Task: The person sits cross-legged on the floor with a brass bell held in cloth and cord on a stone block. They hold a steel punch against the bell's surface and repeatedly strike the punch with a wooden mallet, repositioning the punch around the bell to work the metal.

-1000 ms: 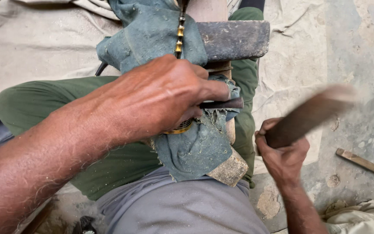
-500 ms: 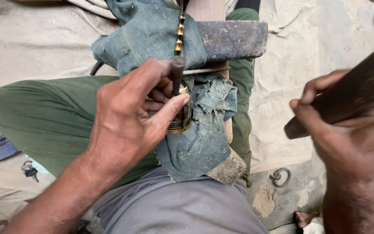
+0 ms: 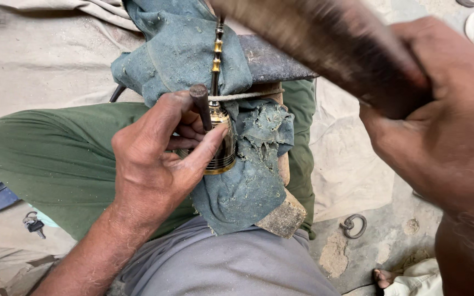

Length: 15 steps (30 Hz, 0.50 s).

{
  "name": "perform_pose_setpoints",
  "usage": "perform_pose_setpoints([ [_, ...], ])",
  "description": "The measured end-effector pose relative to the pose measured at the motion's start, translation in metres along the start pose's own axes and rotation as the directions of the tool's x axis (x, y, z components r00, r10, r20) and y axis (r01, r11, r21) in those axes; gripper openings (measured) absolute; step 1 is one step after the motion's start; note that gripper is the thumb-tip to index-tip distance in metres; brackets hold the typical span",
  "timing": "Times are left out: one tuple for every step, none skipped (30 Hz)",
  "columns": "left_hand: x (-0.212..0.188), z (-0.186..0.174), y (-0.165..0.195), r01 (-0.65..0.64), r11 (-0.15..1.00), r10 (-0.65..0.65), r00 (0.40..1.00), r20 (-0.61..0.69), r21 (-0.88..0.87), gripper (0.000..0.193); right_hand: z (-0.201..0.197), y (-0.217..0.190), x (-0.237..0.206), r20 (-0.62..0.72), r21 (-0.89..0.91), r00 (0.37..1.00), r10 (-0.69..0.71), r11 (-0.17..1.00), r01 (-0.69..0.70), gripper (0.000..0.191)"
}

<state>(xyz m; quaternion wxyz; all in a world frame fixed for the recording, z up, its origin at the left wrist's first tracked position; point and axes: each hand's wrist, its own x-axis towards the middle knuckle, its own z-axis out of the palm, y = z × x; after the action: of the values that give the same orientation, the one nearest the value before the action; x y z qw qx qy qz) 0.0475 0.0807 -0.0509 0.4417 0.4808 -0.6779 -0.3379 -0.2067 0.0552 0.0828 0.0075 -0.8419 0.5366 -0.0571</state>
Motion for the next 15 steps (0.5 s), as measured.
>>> perform_pose_setpoints([
  [0.0, 0.0, 0.001, -0.013, 1.0, 0.013, 1.0, -0.006, 0.007, 0.033, -0.003, -0.001, 0.001, 0.014, 0.023, 1.0, 0.018, 1.0, -0.019, 0.027],
  [0.0, 0.001, 0.003, -0.025, 1.0, 0.025, 1.0, -0.012, 0.013, 0.035, -0.005, -0.002, 0.002, 0.025, 0.042, 1.0, 0.012, 0.999, -0.013, 0.029],
  [0.0, 0.001, 0.004, -0.037, 0.999, 0.037, 0.999, 0.004, 0.038, 0.032, -0.006, -0.002, 0.004, 0.057, 0.011, 0.998, 0.001, 1.0, -0.001, 0.029],
  [0.001, 0.001, 0.005, -0.052, 0.997, 0.051, 0.998, 0.021, 0.063, 0.029, -0.006, -0.003, 0.005, 0.089, -0.019, 0.996, -0.011, 1.0, 0.013, 0.029],
  [0.002, 0.0, 0.005, -0.068, 0.994, 0.065, 0.997, 0.034, 0.088, 0.027, -0.004, -0.003, 0.007, 0.14, -0.1, 0.99, -0.029, 0.994, 0.044, 0.027],
  [0.004, 0.0, 0.006, -0.072, 0.993, 0.067, 0.996, 0.054, 0.095, 0.03, -0.001, -0.003, 0.007, 0.145, -0.087, 0.989, 0.01, 0.996, 0.003, 0.025],
  [0.006, -0.002, 0.006, -0.078, 0.992, 0.071, 0.995, 0.072, 0.102, 0.034, 0.001, -0.002, 0.008, 0.149, -0.075, 0.988, 0.05, 0.996, -0.039, 0.022],
  [0.008, -0.003, 0.006, -0.083, 0.991, 0.073, 0.993, 0.088, 0.11, 0.038, 0.007, -0.002, 0.007, 0.119, 0.035, 0.982, 0.145, 0.988, -0.15, 0.018],
  [0.011, -0.004, 0.006, -0.11, 0.989, 0.099, 0.989, 0.106, 0.1, 0.038, 0.012, 0.0, 0.006, 0.104, 0.149, 0.965, 0.24, 0.956, -0.254, 0.015],
  [0.014, -0.004, 0.007, -0.134, 0.987, 0.123, 0.985, 0.123, 0.09, 0.038, 0.017, 0.003, 0.003, 0.117, 0.05, 0.98, 0.163, 0.984, -0.17, 0.019],
  [0.016, -0.005, 0.008, -0.155, 0.985, 0.143, 0.979, 0.142, 0.079, 0.038, 0.019, 0.007, -0.001, 0.141, -0.046, 0.986, 0.086, 0.996, -0.08, 0.023],
  [0.017, -0.007, 0.011, -0.123, 0.989, 0.108, 0.979, 0.171, 0.08, 0.038, 0.022, 0.012, -0.006, 0.17, -0.139, 0.985, 0.018, 0.99, 0.006, 0.027],
  [0.019, -0.008, 0.013, -0.102, 0.991, 0.084, 0.976, 0.201, 0.081, 0.038, 0.029, 0.017, -0.012, 0.099, 0.028, 0.994, 0.048, 0.998, -0.051, 0.024],
  [0.021, -0.009, 0.015, -0.081, 0.993, 0.06, 0.972, 0.229, 0.083, 0.038, 0.039, 0.021, -0.018, 0.033, 0.195, 0.996, 0.087, 0.977, -0.092, 0.021],
  [0.024, -0.009, 0.017, -0.119, 0.989, 0.094, 0.964, 0.247, 0.089, 0.038, 0.048, 0.025, -0.024, -0.019, 0.36, 0.991, 0.132, 0.926, -0.116, 0.018],
])
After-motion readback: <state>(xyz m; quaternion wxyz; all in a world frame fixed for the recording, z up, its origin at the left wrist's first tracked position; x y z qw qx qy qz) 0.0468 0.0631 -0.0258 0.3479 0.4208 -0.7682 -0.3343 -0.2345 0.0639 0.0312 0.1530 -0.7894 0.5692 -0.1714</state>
